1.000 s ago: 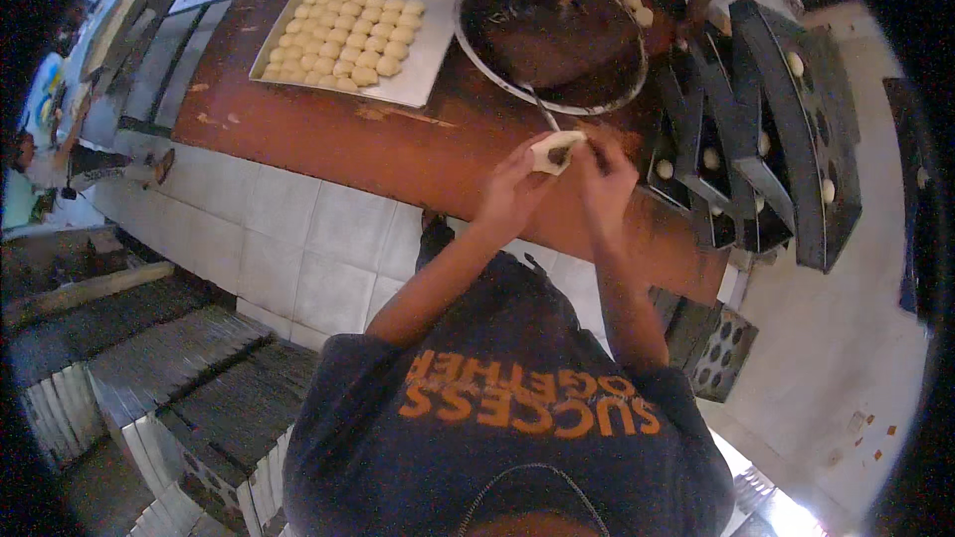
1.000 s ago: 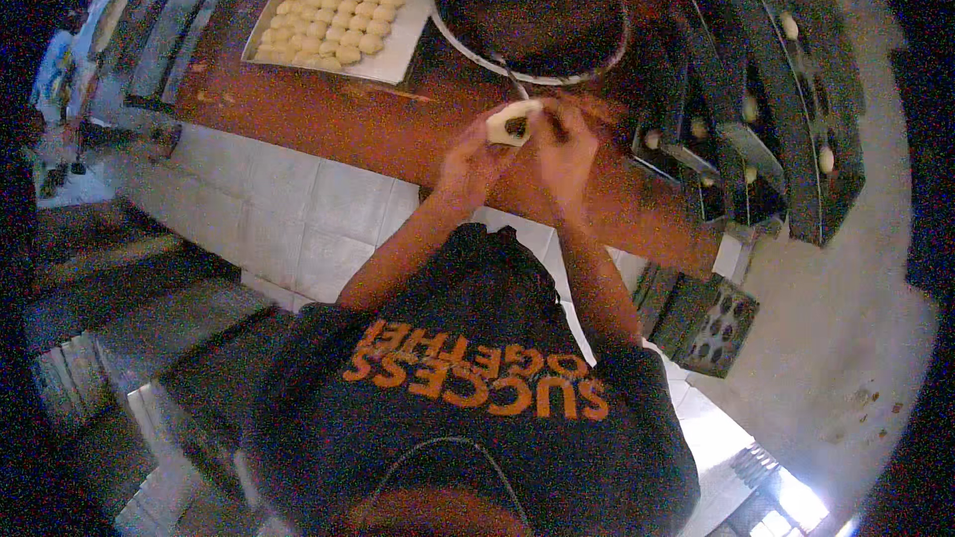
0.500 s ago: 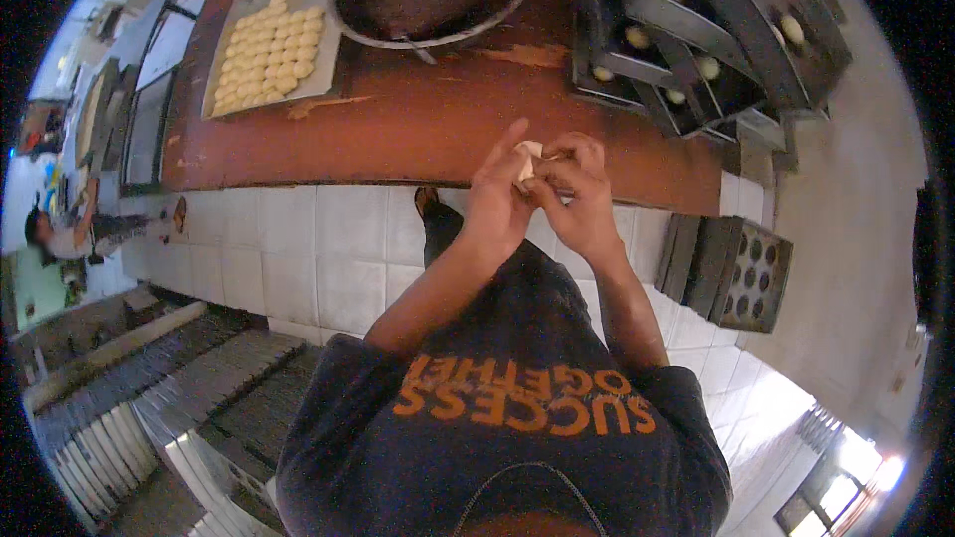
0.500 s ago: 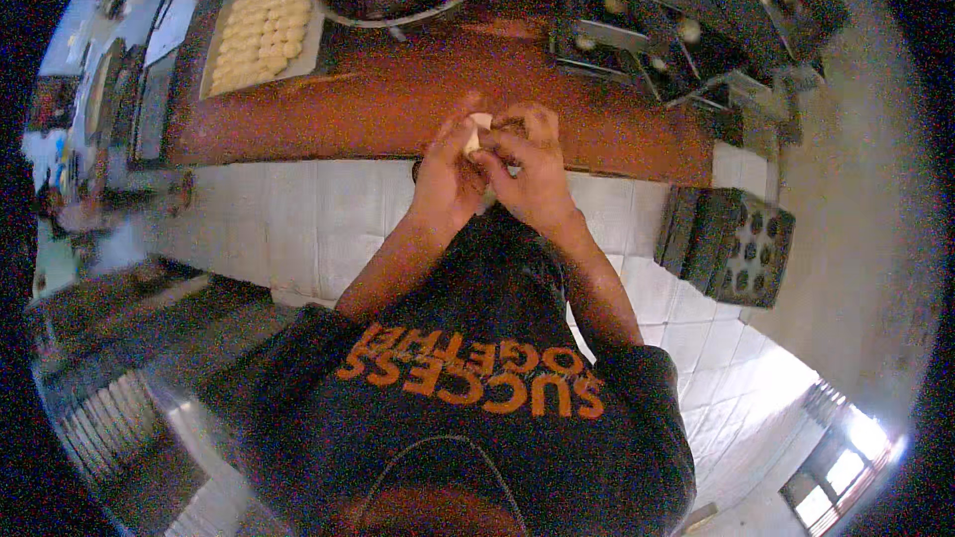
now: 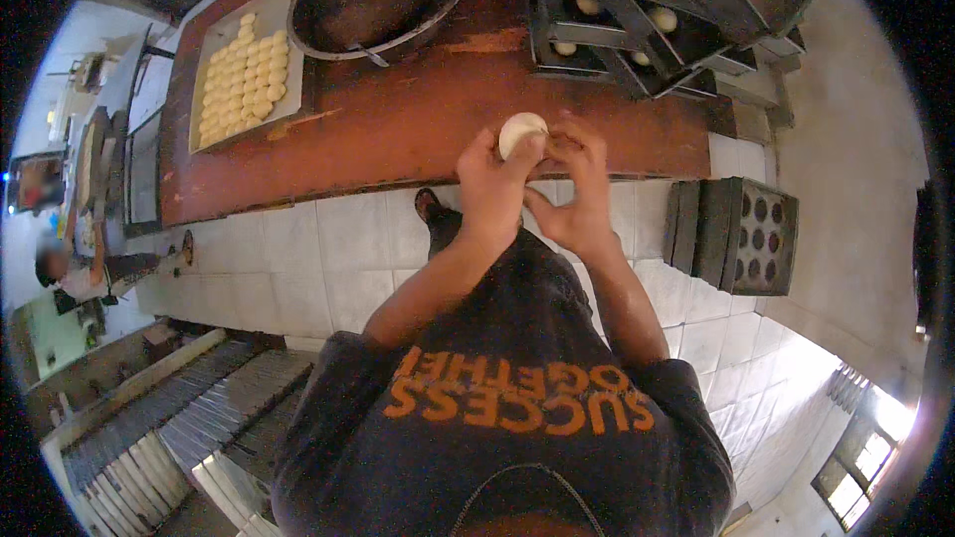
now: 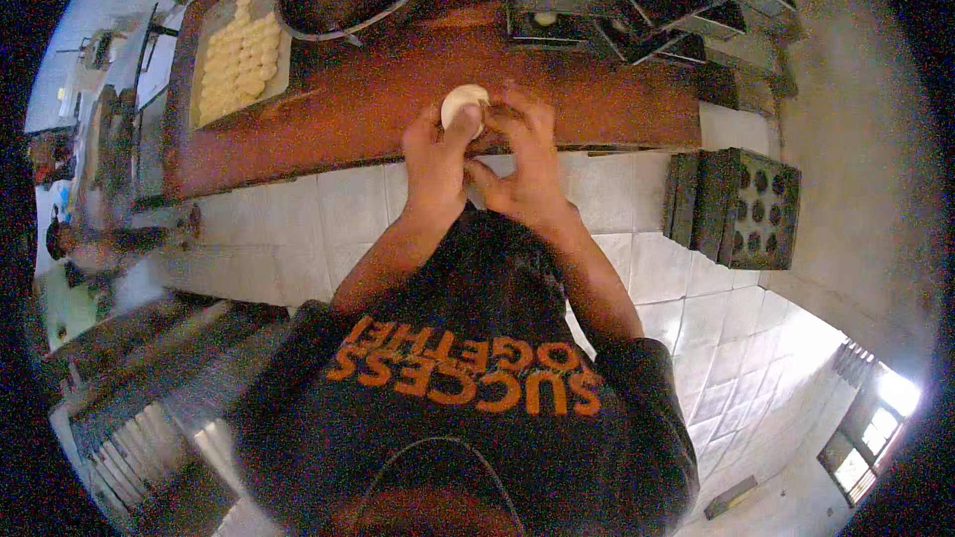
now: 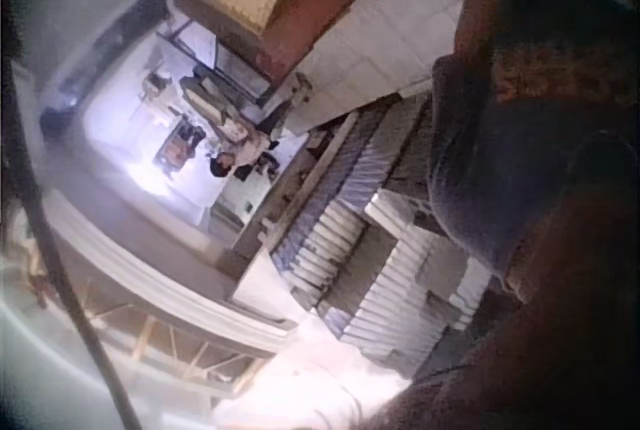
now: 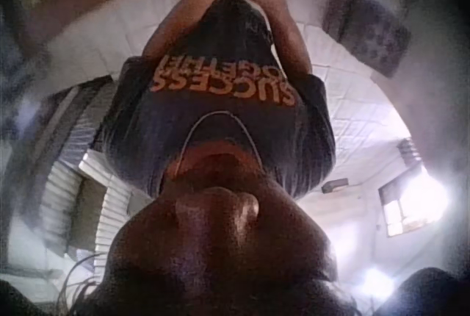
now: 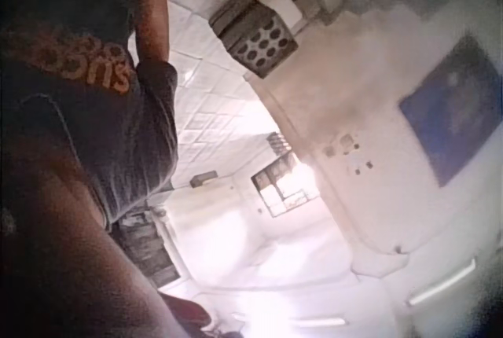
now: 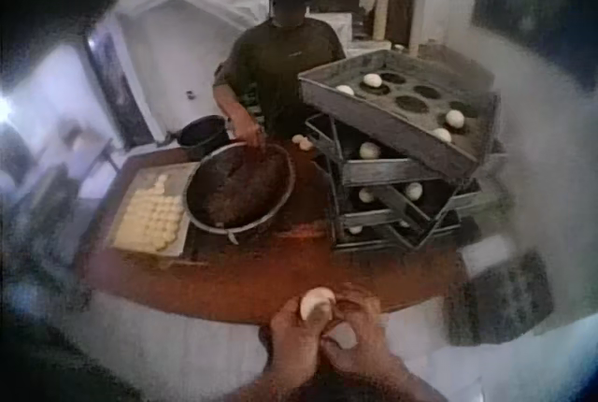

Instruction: The person prepares bread rolls by hand by taking portions of dough from a tray, flattening them, adding a dark filling from a bowl, and then placing the shaped rolls onto baking trays.

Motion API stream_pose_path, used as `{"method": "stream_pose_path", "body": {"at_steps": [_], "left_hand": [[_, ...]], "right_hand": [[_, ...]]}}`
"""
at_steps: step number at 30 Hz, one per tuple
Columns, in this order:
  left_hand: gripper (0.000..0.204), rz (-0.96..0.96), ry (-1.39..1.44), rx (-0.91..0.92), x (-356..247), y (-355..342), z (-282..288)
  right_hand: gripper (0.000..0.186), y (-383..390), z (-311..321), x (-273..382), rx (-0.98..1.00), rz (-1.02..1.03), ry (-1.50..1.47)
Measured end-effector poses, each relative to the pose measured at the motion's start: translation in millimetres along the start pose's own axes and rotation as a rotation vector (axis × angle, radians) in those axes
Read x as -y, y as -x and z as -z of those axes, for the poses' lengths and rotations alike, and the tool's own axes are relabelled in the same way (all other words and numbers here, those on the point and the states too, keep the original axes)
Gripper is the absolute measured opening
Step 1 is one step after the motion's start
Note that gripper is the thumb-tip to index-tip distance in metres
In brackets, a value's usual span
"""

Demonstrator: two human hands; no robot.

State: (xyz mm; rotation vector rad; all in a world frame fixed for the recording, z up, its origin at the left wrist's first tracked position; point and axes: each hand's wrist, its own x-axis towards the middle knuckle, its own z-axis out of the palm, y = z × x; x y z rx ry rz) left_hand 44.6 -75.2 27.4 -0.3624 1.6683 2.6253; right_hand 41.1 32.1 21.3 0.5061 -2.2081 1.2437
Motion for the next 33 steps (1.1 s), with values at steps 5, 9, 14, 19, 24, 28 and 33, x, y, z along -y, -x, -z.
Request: {"method": "stream_pose_path", "body": {"at_steps": [5,9,14,19,24,28,33], "left_hand": [[0.025,0.276,0.195,0.003,1,-8,10],[0.022,0.287,0.144,0.014,-5,-11,38],[0.023,0.254,0.094,0.033,1,-11,70],[0.024,0.272,0.586,0.114,-22,-18,95],[0.034,0.198,0.484,0.066,-27,-25,119],[0.034,0.222,0.62,0.104,-41,-29,140],[0.026,0.22,0.469,0.165,-59,-38,184]], "right_hand": [[0.025,0,-26,-15,0.097,0.058,0.004],[0.017,-11,-44,6,0.083,-0.022,0.014],[0.024,-13,-55,8,0.247,0.031,-0.071],[0.026,-8,-88,22,0.181,-0.007,-0.046],[0.024,-19,-124,41,0.128,0.171,0.181],[0.025,-26,-148,65,0.106,0.188,0.235],[0.024,-44,-169,93,0.334,-0.004,0.113]]}}
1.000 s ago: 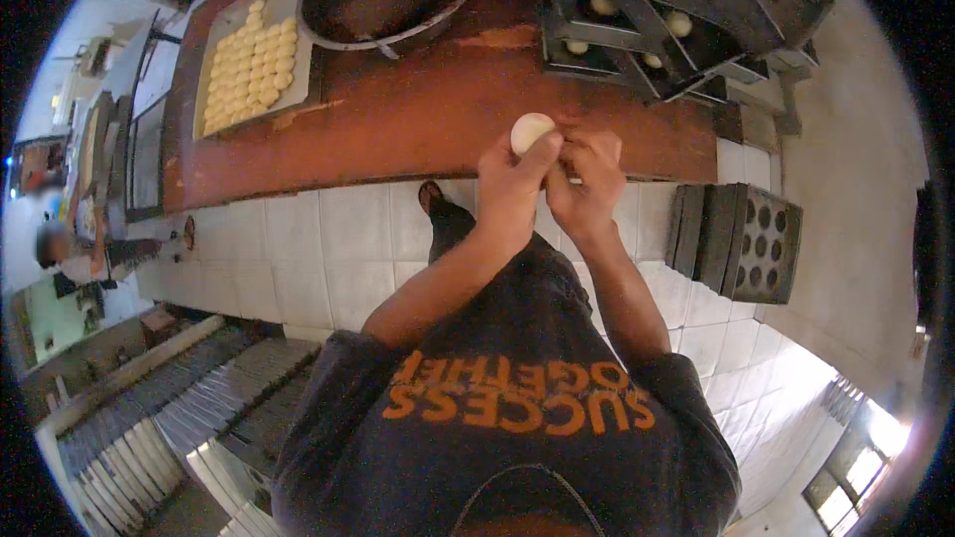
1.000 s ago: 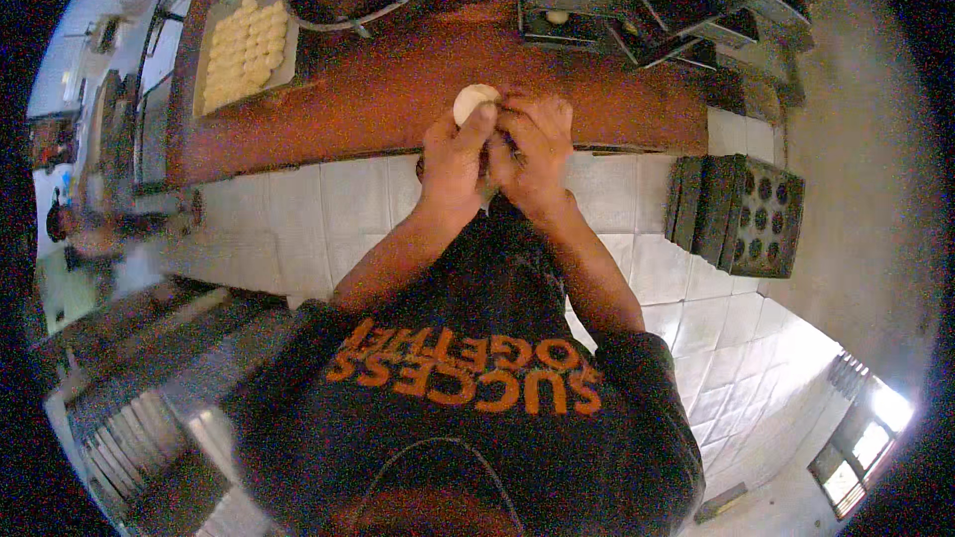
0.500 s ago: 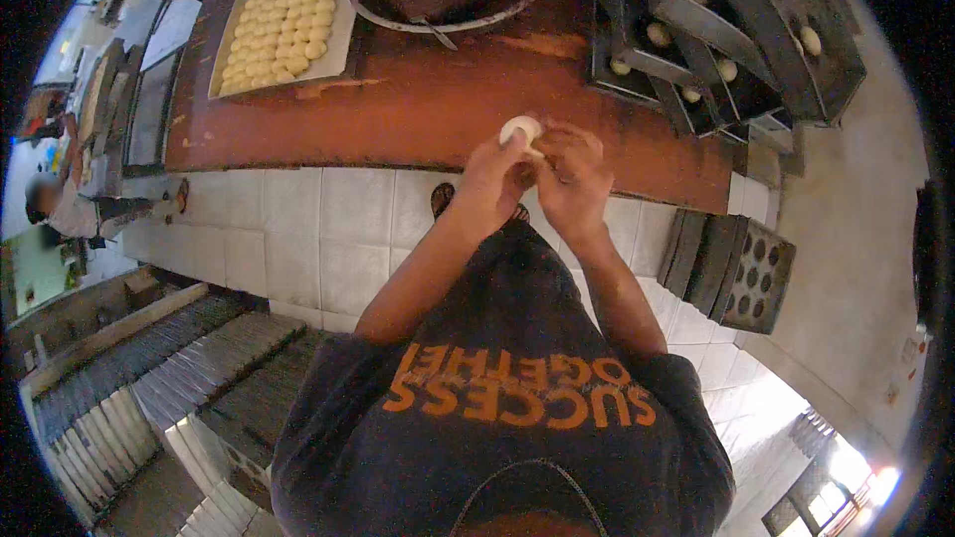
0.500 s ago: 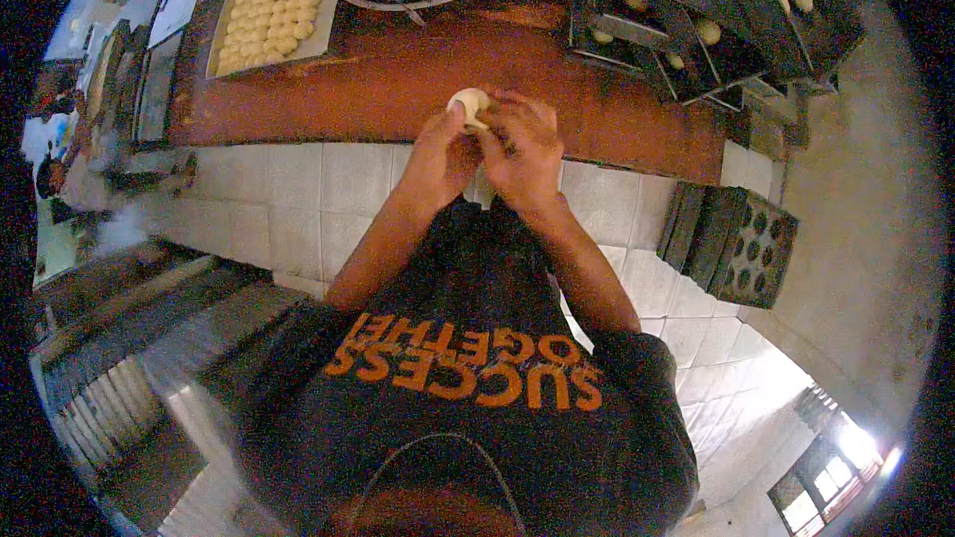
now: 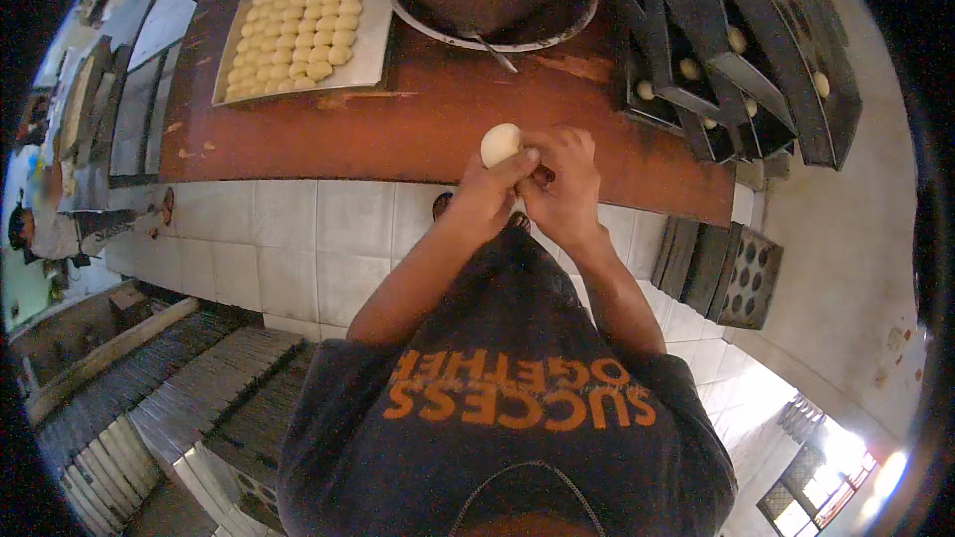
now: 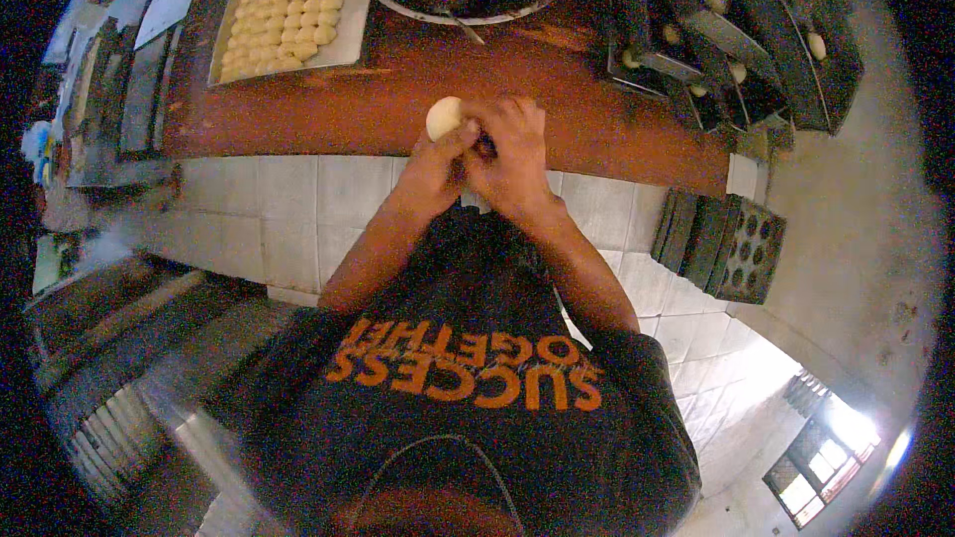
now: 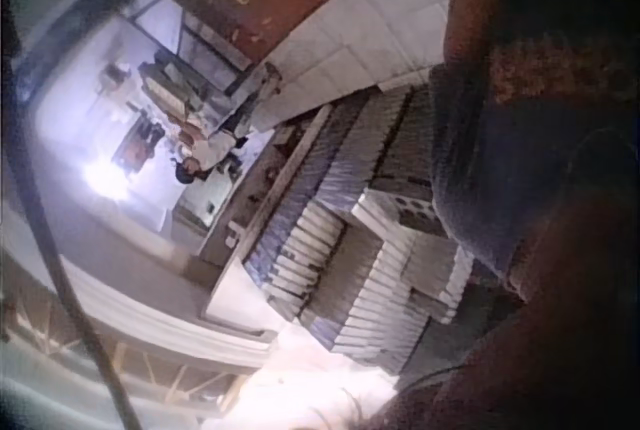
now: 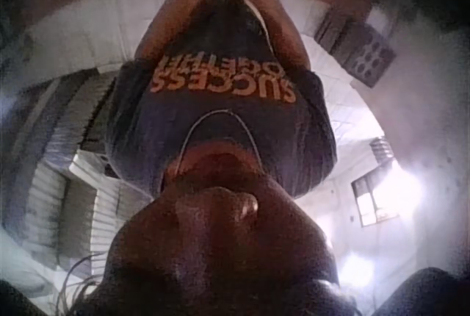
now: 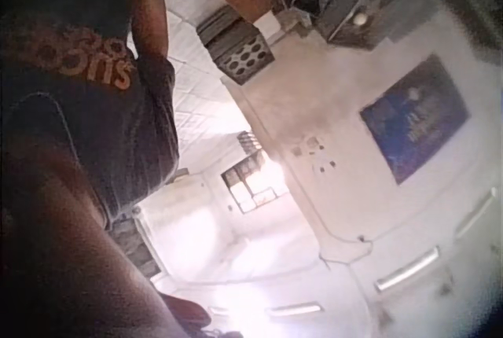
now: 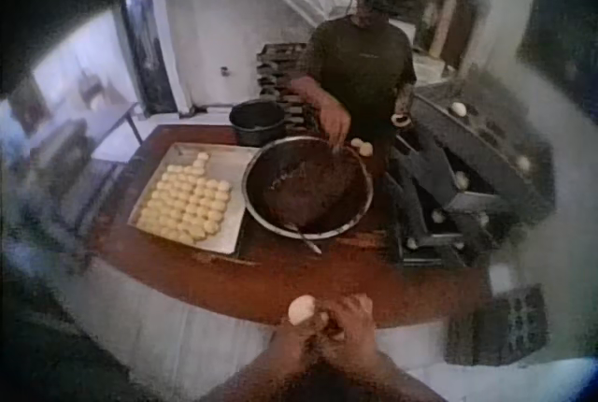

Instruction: The person prepares bread rolls by hand by taking portions of dough from a tray, flattening them, adding a dark filling from a bowl, and then placing the shaped rolls onto baking trays.

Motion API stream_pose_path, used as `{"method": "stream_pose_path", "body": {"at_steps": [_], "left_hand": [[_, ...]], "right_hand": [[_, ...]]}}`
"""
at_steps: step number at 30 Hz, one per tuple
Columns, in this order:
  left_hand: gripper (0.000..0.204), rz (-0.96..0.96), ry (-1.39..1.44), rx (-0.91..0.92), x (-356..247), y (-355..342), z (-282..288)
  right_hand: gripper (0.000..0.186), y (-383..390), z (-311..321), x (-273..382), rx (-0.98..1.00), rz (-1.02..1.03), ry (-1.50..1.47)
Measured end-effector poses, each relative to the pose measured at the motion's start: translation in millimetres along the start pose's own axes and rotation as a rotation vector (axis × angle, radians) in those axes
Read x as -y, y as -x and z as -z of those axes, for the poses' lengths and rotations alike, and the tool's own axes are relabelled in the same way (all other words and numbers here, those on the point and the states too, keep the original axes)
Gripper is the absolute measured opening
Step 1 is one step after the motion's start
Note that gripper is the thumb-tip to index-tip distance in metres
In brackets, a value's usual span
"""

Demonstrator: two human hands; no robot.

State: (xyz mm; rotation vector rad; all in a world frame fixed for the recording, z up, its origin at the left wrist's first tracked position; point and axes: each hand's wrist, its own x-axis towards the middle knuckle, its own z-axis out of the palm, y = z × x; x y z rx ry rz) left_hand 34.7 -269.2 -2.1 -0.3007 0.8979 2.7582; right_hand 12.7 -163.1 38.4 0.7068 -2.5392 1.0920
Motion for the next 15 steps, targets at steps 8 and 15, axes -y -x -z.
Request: {"method": "stream_pose_path", "body": {"at_steps": [8,15], "left_hand": [[0.024,-0.042,0.055,-0.049,-44,-4,22],[0.029,0.007,0.045,-0.085,-56,-12,27]], "right_hand": [[0.021,-18,-46,23,-0.175,-0.094,-0.125],[0.018,-23,-54,12,-0.175,-0.025,-0.165]]}}
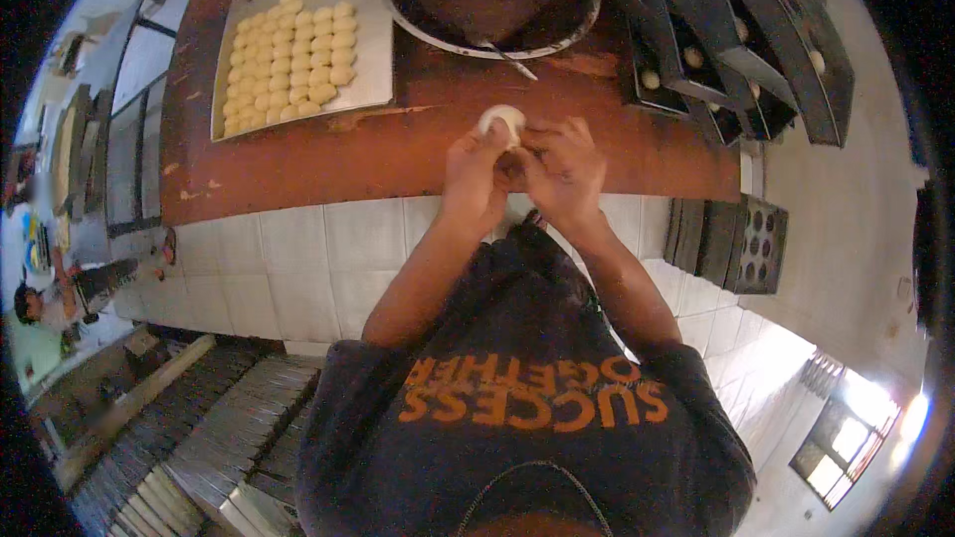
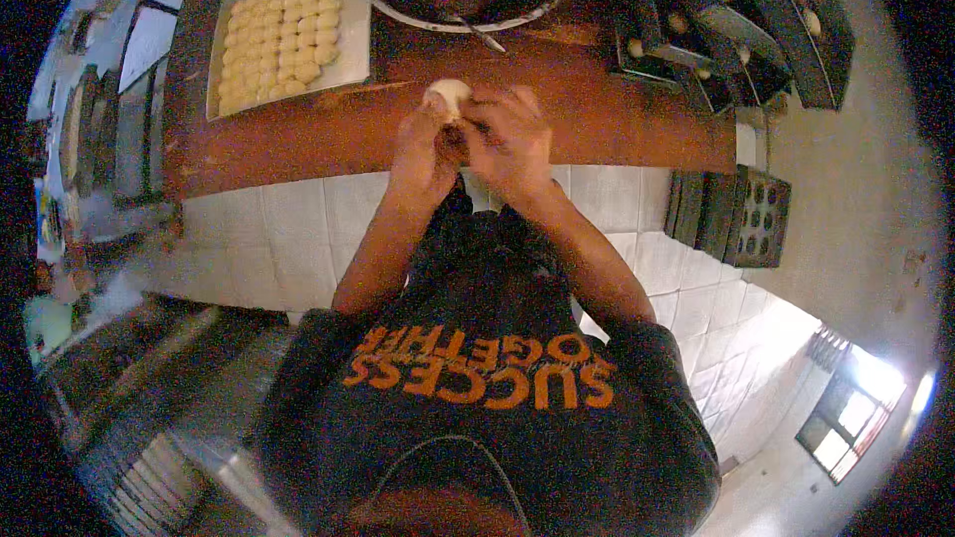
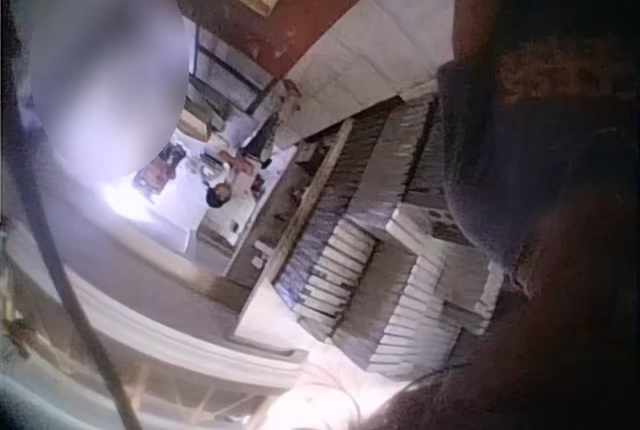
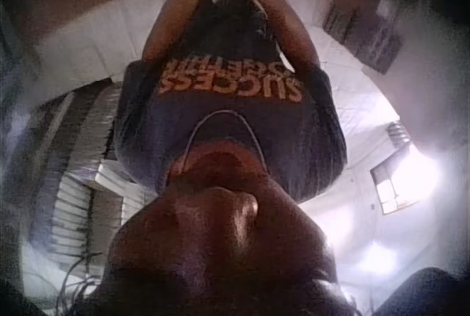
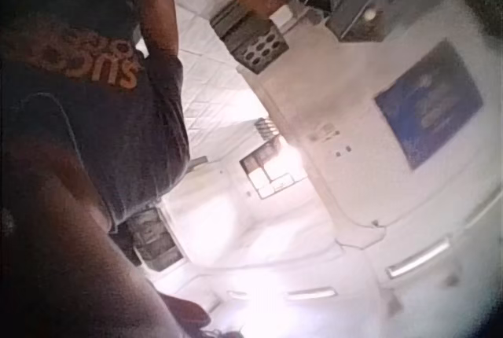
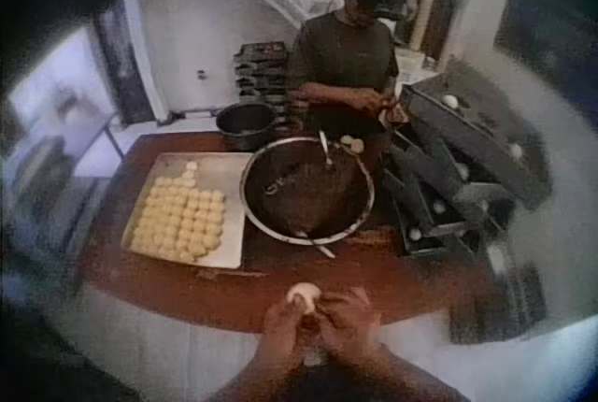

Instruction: The person prepares bread rolls by hand by taking portions of dough from a tray, flattening them, adding a dark filling from a bowl, and then placing the shaped rolls onto baking trays.

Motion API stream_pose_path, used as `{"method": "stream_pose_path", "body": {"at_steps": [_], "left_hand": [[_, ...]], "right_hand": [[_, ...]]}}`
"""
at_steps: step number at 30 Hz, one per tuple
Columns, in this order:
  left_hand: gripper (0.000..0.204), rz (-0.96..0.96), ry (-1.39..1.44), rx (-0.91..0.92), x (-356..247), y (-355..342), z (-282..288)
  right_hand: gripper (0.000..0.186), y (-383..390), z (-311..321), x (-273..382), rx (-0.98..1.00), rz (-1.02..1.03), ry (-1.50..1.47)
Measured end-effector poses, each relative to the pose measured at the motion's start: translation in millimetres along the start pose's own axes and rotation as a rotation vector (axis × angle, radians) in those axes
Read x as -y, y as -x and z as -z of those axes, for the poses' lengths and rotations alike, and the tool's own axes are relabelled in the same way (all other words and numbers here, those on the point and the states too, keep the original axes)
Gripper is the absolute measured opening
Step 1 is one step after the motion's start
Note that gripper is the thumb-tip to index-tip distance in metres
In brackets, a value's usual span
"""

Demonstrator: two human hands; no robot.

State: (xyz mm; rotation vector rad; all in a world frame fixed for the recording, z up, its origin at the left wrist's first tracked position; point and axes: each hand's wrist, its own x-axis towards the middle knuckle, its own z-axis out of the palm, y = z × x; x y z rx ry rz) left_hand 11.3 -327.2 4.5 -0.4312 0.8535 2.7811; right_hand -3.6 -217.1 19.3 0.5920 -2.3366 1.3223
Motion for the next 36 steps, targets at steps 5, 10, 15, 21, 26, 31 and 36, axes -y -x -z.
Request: {"method": "stream_pose_path", "body": {"at_steps": [5,10,15,21,26,31,36], "left_hand": [[0.028,-0.103,0.035,-0.108,30,-4,-32],[0.029,-0.016,0.065,0.033,65,-16,-50],[0.031,0.006,-0.074,0.1,118,-19,-94],[0.03,0.119,-0.045,0.144,191,-36,-145],[0.031,0.139,-0.209,0.235,238,-40,-186],[0.03,0.278,-0.075,0.201,278,-53,-207],[0.03,0.193,-0.282,0.205,303,-47,-238]], "right_hand": [[0.017,-7,17,-14,-0.061,0.18,0.174],[0.018,2,59,-36,-0.127,0.129,0.09],[0.02,12,136,-62,-0.069,-0.013,0.038],[0.025,27,223,-102,-0.199,0.085,0.204],[0.027,52,285,-149,-0.132,0.077,0.13],[0.026,65,319,-163,-0.278,0.165,0.286],[0.026,80,346,-178,-0.366,0.096,0.253]]}}
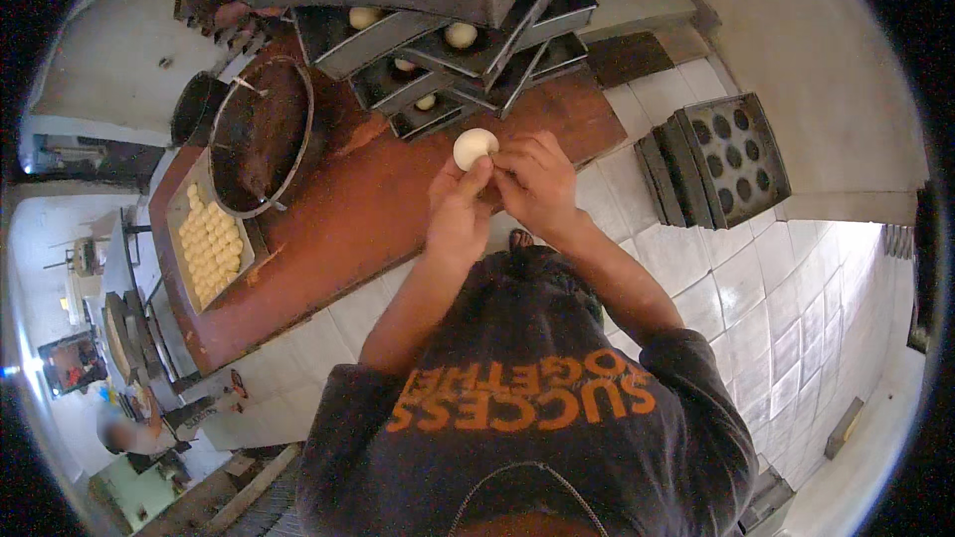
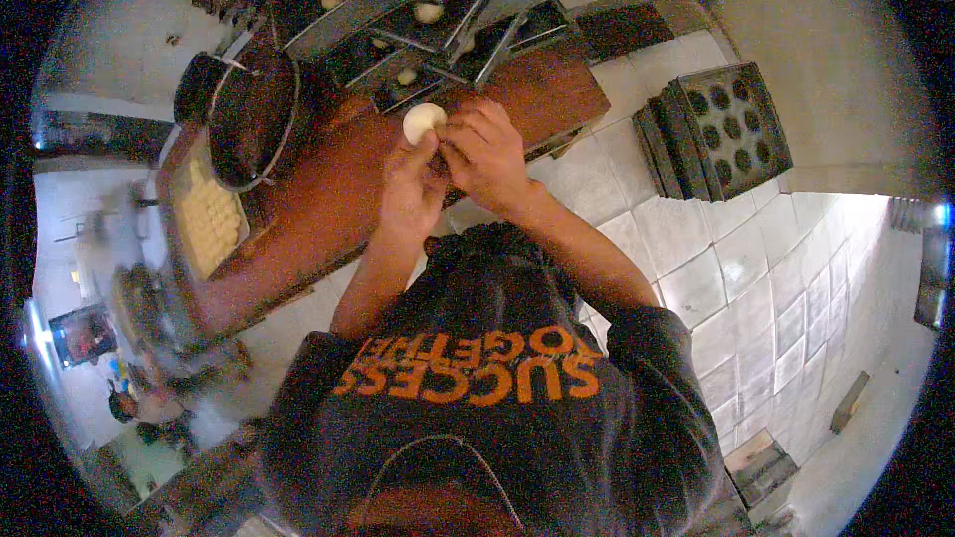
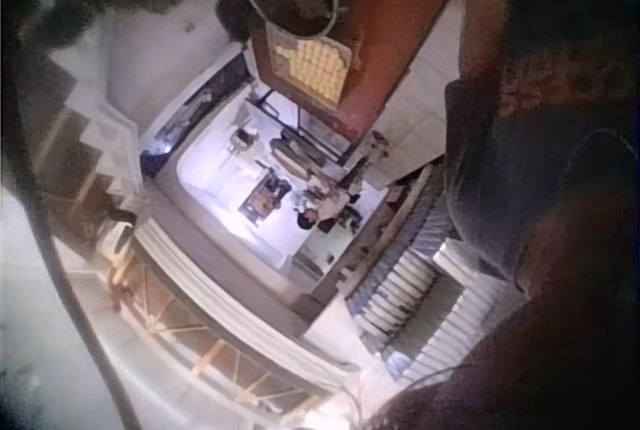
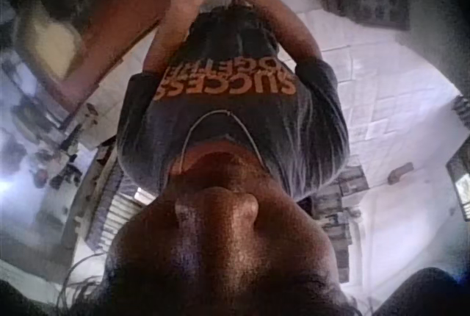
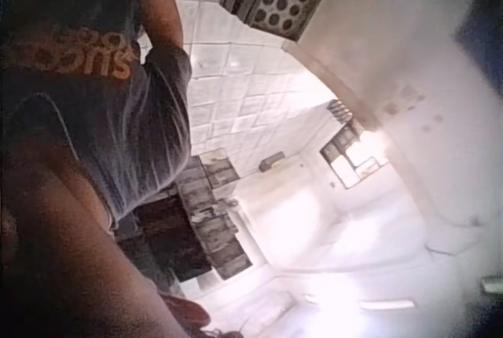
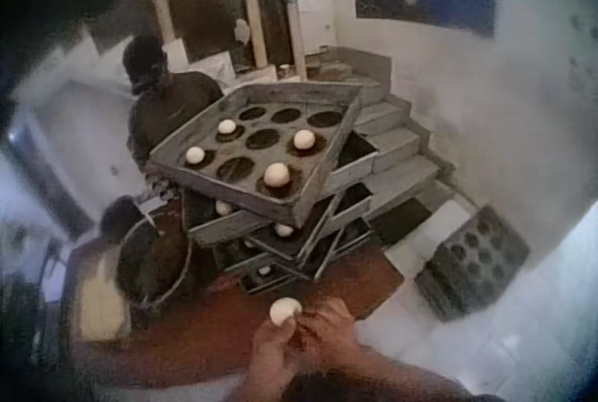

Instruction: The person prepares bread rolls by hand by taking portions of dough from a tray, flattening them, adding a dark filling from a bowl, and then placing the shaped rolls onto baking trays.

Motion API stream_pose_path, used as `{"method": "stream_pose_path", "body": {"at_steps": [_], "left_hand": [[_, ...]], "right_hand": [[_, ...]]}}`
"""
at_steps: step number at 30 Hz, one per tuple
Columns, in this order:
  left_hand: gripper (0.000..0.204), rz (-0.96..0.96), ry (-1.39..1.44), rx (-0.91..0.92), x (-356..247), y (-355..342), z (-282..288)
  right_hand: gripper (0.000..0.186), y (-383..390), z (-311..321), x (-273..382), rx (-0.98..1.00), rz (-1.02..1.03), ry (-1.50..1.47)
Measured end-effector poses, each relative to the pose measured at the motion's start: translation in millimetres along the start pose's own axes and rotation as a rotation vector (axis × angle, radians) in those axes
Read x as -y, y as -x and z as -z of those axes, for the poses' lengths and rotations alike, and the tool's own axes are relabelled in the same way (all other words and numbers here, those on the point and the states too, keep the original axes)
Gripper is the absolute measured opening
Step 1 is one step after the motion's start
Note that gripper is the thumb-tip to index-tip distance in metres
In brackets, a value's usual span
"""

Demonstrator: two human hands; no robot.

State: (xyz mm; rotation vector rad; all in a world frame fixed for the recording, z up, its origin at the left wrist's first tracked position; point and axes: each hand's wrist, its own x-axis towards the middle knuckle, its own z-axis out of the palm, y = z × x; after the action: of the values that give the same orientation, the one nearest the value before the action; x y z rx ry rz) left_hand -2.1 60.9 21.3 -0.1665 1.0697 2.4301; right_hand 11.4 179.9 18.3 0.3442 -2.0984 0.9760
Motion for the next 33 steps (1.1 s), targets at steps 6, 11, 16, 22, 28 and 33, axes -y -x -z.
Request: {"method": "stream_pose_path", "body": {"at_steps": [6,11,16,22,28,33], "left_hand": [[0.036,-0.279,-0.679,0.076,-13,-4,-8],[0.032,-0.599,-1.052,0.179,-23,8,-57],[0.025,-1.122,-1.402,0.331,-32,-9,-46],[0.023,-1.391,-1.442,0.452,-27,-18,-51],[0.02,-1.134,-1.363,0.409,-35,-20,-45],[0.023,-0.566,-0.863,0.135,-36,-11,-35]], "right_hand": [[0.023,-16,59,11,0.033,-0.191,-0.145],[0.019,-22,60,6,-0.033,-0.557,-0.528],[0.023,-25,54,-1,-0.147,-1.054,-1.218],[0.029,-16,63,-8,-0.041,-1.286,-1.94],[0.03,-25,59,-4,0.018,-1.223,-1.671],[0.03,-18,33,-12,0.023,-1.273,-1.55]]}}
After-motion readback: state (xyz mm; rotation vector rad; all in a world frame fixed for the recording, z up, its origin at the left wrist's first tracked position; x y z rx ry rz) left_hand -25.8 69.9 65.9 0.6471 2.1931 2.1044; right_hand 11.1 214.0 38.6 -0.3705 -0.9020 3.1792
